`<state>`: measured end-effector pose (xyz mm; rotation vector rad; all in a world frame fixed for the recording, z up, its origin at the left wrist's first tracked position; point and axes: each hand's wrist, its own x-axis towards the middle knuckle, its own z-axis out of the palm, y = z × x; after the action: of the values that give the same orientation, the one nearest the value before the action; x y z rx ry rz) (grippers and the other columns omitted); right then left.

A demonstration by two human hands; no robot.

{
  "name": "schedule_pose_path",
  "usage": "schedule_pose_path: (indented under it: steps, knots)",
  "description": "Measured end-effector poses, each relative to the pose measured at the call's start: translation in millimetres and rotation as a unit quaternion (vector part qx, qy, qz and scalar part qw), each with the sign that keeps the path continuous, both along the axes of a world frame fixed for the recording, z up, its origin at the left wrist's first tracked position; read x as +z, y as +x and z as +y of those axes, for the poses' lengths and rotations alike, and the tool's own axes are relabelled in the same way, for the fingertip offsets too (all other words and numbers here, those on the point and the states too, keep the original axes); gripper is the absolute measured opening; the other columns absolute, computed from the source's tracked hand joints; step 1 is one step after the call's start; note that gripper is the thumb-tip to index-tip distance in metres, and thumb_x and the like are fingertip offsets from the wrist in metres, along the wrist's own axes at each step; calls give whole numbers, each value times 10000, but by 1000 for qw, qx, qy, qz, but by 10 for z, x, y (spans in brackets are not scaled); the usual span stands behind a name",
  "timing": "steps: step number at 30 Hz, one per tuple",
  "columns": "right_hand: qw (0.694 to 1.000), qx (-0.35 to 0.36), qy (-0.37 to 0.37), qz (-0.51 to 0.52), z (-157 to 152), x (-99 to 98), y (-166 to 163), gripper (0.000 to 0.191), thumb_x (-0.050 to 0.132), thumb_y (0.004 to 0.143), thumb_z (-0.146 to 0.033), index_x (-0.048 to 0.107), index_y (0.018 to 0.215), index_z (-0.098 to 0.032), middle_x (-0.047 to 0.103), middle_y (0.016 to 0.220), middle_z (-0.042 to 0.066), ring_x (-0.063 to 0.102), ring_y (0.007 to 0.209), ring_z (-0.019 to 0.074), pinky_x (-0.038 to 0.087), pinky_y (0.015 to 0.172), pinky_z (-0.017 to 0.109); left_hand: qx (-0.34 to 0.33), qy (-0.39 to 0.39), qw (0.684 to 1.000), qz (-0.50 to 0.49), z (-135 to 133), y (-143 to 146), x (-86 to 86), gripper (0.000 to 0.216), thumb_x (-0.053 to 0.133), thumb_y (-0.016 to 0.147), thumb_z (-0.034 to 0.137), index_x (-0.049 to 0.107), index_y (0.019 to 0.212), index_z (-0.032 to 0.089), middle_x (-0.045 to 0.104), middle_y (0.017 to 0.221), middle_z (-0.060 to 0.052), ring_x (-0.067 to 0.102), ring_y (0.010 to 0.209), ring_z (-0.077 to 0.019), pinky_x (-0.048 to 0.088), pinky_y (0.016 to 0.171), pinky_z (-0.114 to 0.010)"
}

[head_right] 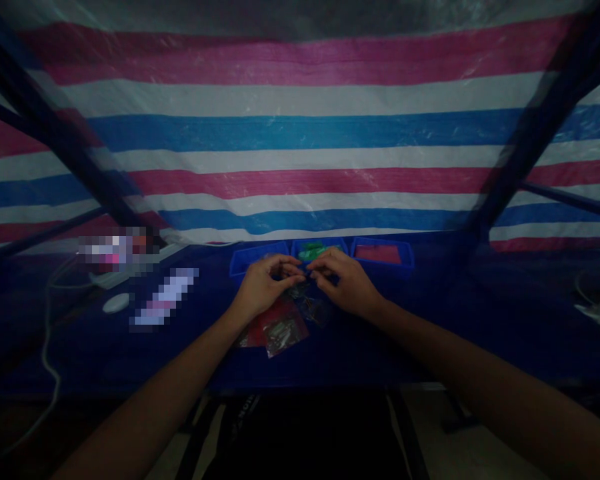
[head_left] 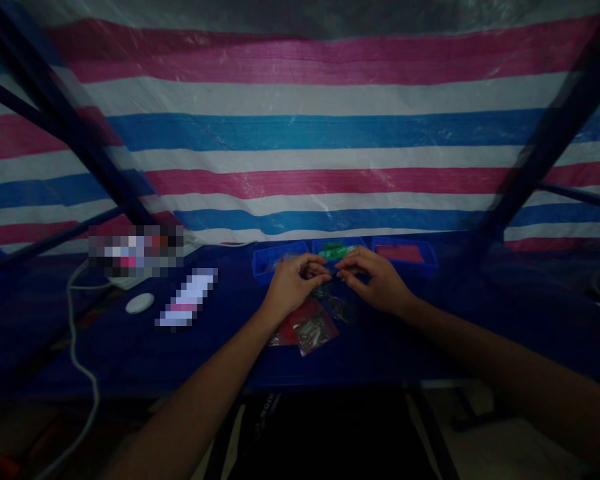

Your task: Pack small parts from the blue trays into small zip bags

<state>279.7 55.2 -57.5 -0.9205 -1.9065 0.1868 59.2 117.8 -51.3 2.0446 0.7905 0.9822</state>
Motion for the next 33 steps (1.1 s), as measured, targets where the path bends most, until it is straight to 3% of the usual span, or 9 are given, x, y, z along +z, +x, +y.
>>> schedule_pose_path:
  steps: [11,18,33]
  knots:
    - [999,8,32,33,-35,24,-19,165,667,947,-224,744,1090,-256,755,1037,55,705,970,213,567,864,384,-16,17,999,24,-54,6,56,324,775,826,247,692,1137,210,793,961,-33,732,863,-176,523,797,-318]
    - [999,-30,2,17,-38,13,-13,173,649,955,-258,740,1102,-265,742,1050,65,696,918,219,577,830,397,-30,-6,999,16,-66,9,74,321,773,830,290,695,1136,231,797,992,-48,747,918,-214,543,860,-368]
    - [1000,-3,-15,12,-13,-32,-25,189,672,958,-256,756,1126,-271,736,1051,52,695,946,204,567,863,376,-25,21,999,30,-84,7,93,303,773,819,274,720,1113,225,794,975,-43,733,892,-202,542,844,-348]
